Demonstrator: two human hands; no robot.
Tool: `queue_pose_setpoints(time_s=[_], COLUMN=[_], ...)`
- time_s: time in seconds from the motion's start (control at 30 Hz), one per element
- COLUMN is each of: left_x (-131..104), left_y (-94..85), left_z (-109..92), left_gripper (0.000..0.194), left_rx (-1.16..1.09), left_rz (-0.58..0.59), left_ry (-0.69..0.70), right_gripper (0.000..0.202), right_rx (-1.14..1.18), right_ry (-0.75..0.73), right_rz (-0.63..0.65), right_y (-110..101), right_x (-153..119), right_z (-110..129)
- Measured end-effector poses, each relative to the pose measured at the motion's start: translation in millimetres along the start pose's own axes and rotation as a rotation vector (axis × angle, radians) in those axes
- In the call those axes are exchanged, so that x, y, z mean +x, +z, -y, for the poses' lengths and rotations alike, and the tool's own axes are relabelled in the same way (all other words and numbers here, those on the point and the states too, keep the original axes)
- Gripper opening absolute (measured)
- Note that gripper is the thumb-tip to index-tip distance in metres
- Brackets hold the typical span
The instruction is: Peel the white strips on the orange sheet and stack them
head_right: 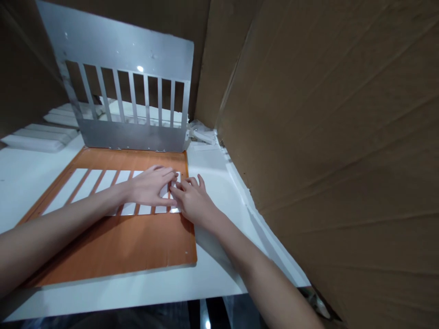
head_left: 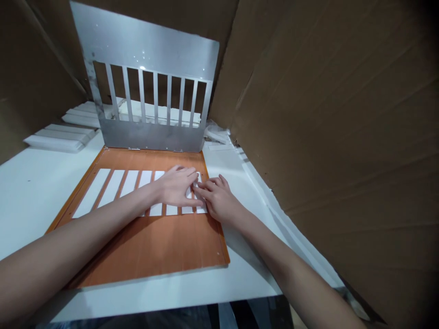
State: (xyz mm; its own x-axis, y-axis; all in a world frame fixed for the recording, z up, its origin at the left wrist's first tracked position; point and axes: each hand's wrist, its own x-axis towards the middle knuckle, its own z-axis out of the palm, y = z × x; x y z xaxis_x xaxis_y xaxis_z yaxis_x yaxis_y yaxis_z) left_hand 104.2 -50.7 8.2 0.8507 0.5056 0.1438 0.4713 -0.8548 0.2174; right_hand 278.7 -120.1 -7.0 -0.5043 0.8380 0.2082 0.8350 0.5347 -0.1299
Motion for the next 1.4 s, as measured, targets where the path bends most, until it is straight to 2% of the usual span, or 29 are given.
queue_pose_setpoints(time_s=[0.27,0.43,0.63,0.77,0.87,1.0,1.1,1.2,1.3,1.4], left_x=[-1.2,-1.6,-0.8,-1.7,-2.2,-0.8,-1.9,-9.6,-23.7,-41.0], left_y=[1.6,2.1,3.9,4.1,2.9,-2.0,-9.7,-23.2,-41.2,-57.2], left_z=[-0.9,0.4,1.1,0.8,3.4,10.5,11.3,5.0,-3.1,-6.3], left_gripper=[0.052,0.054,0.058,0.057,0.054,0.036,0.026,0.023,0.023,0.027], left_rx=[0.028,0.007,0.013,-0.005,-0.046,-0.226,-0.316,-0.341,-0.383,-0.442], left_rz=[-0.038,-0.048,-0.049,-0.060,-0.066,-0.057,-0.086,-0.140,-0.223,-0.211], left_ry=[0.020,0.019,0.015,0.021,0.033,0.050,0.073,0.096,0.152,0.122], right_gripper=[0.027,0.034,0.044,0.037,0.036,0.035,0.033,0.033,0.058,0.079], right_rx=[0.045,0.100,0.172,0.117,0.107,0.076,0.036,0.047,0.073,0.062], right_ry=[-0.011,0.010,0.100,0.079,0.060,0.060,0.061,0.068,0.039,0.028], right_rz=[0.058,0.096,0.054,0.053,0.048,0.062,0.070,0.079,0.108,0.148], right_y=[-7.6,-13.5,-12.8,-8.3,-5.9,-9.9,-20.3,-34.8,-46.6,-46.4], right_x=[2.2,-0.3,0.7,1.4,1.0,-2.6,-15.6,-40.9,-71.8,-97.7], right_z=[3.7,3.9,-1.5,-2.7,-1.6,7.4,26.6,54.2,77.8,88.8])
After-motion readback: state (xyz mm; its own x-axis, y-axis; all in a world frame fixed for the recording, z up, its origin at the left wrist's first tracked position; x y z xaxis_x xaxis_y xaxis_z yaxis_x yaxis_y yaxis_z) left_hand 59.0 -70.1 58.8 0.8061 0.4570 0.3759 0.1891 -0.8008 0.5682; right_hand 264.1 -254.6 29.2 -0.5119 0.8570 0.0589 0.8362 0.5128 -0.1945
